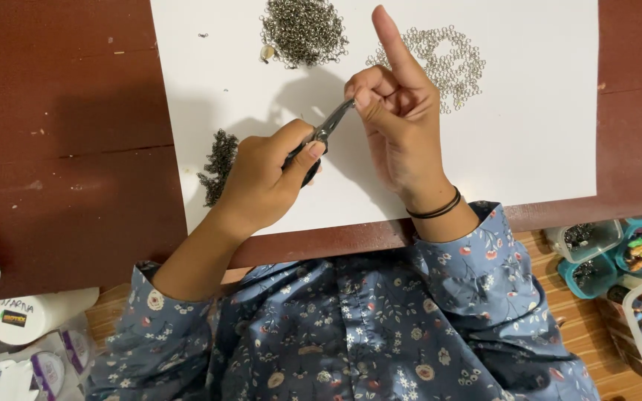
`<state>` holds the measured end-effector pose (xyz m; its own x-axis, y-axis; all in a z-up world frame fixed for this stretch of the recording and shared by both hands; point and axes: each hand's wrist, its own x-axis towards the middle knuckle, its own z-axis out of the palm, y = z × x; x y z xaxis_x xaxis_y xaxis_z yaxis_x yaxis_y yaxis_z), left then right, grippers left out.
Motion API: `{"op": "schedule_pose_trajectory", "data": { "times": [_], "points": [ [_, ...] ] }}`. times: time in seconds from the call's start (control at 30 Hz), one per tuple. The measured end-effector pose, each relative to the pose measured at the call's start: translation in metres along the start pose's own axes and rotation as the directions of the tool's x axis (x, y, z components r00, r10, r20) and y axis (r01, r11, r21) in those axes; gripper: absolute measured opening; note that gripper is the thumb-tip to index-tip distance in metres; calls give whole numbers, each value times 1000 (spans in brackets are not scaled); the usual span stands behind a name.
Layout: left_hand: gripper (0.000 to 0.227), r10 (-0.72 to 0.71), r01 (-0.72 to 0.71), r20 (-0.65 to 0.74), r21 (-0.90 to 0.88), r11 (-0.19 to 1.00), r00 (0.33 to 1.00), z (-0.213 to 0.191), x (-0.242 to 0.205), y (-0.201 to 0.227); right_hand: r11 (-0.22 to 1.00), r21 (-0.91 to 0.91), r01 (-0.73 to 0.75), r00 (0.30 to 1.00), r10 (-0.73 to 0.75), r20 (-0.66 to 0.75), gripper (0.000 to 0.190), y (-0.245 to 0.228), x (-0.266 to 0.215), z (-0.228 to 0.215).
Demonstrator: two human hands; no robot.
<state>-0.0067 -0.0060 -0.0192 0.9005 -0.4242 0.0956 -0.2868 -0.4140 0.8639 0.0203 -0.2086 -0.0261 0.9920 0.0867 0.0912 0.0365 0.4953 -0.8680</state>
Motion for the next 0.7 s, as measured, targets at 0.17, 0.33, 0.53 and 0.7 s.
{"op": "schedule_pose_trajectory", "data": {
  "times": [0.17,0.33,0.53,0.7],
  "points": [
    [13,112,-84,-69,325,942,991,12,-4,-15,999,35,-16,1000,16,7,83,1,2,-1],
    [12,135,-62,-86,575,816,987,18,-7,-19,991,107,-75,997,75,7,84,-7,1,4],
    [11,38,-29,-19,362,932,999,9,-3,-6,984,155,-88,996,87,16,85,-10,0,4],
    [19,70,-48,-70,274,961,995,11,-6,-7,981,157,-112,994,114,0,86,-9,1,4]
  ]
}}
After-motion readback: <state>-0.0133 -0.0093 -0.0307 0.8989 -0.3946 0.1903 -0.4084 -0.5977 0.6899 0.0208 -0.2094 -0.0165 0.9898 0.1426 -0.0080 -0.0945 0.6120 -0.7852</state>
